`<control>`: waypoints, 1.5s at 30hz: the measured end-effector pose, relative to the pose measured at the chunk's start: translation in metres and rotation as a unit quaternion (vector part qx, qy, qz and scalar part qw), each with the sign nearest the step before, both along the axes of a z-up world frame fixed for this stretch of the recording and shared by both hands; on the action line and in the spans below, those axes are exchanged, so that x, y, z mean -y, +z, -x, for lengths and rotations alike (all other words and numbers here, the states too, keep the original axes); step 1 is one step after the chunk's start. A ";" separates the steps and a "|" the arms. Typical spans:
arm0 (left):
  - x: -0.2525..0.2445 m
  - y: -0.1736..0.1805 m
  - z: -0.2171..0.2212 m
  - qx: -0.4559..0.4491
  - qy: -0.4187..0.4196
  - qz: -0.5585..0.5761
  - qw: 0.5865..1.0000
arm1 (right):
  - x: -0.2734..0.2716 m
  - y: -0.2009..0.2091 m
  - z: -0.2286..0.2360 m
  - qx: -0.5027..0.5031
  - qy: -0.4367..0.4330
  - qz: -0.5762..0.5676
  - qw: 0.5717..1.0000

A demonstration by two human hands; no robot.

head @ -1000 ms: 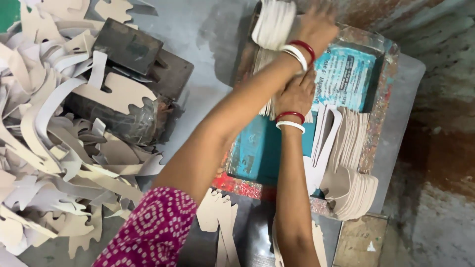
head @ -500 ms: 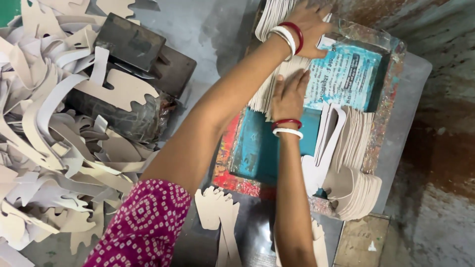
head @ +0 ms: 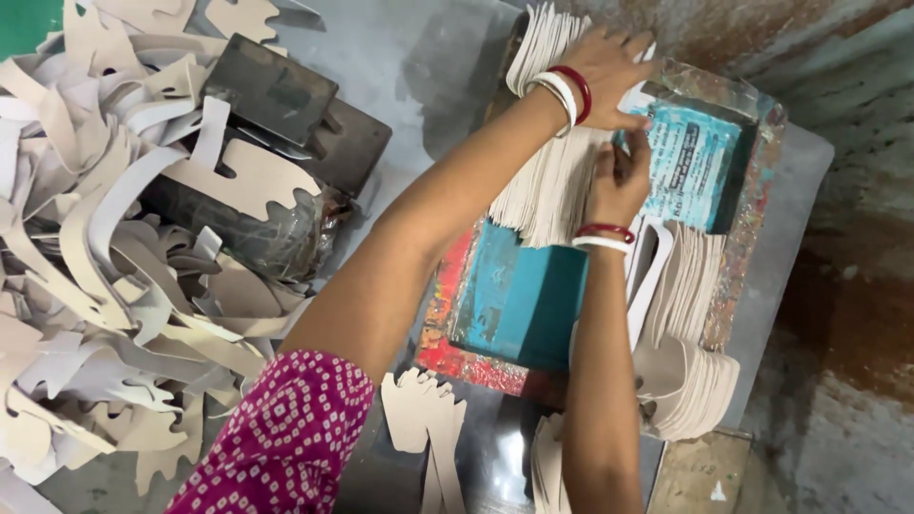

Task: The person gathers and stacks light-colored wooden cutouts on a metal workbench. They align the pieces into neat piles and move them to a designated area on the table.

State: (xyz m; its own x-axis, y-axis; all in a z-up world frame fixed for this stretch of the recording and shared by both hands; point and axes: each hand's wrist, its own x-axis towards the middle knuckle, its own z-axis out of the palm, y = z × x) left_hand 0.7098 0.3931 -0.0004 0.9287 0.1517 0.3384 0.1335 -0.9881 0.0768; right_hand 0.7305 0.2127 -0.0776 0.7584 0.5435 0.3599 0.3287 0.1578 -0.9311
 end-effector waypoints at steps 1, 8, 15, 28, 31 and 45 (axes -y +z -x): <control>-0.004 -0.005 -0.001 0.000 0.002 -0.001 1.000 | -0.007 -0.007 -0.008 0.000 0.002 -0.001 1.000; -0.003 0.031 0.085 0.118 0.049 0.095 0.987 | -0.019 -0.024 -0.024 0.052 -0.032 0.064 0.996; 0.024 0.009 0.153 0.206 0.186 0.090 0.957 | -0.011 0.002 -0.020 0.054 -0.002 0.054 0.997; -0.002 0.022 0.120 0.194 0.177 0.042 0.964 | -0.005 0.002 -0.022 0.109 -0.012 0.072 0.991; -0.002 0.033 0.120 0.084 0.215 0.101 0.968 | -0.005 0.012 -0.020 0.088 -0.014 0.084 0.993; 0.001 -0.051 0.120 0.274 0.197 0.336 0.879 | 0.004 0.051 -0.019 0.181 0.071 0.127 0.973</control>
State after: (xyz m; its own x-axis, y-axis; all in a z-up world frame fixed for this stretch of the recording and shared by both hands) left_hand 0.5903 0.3921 -0.0513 0.4842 0.7621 0.4298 0.2158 -0.5801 0.7854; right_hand 0.7491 0.2083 -0.0264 0.5175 0.7399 0.4297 0.6332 0.0066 -0.7740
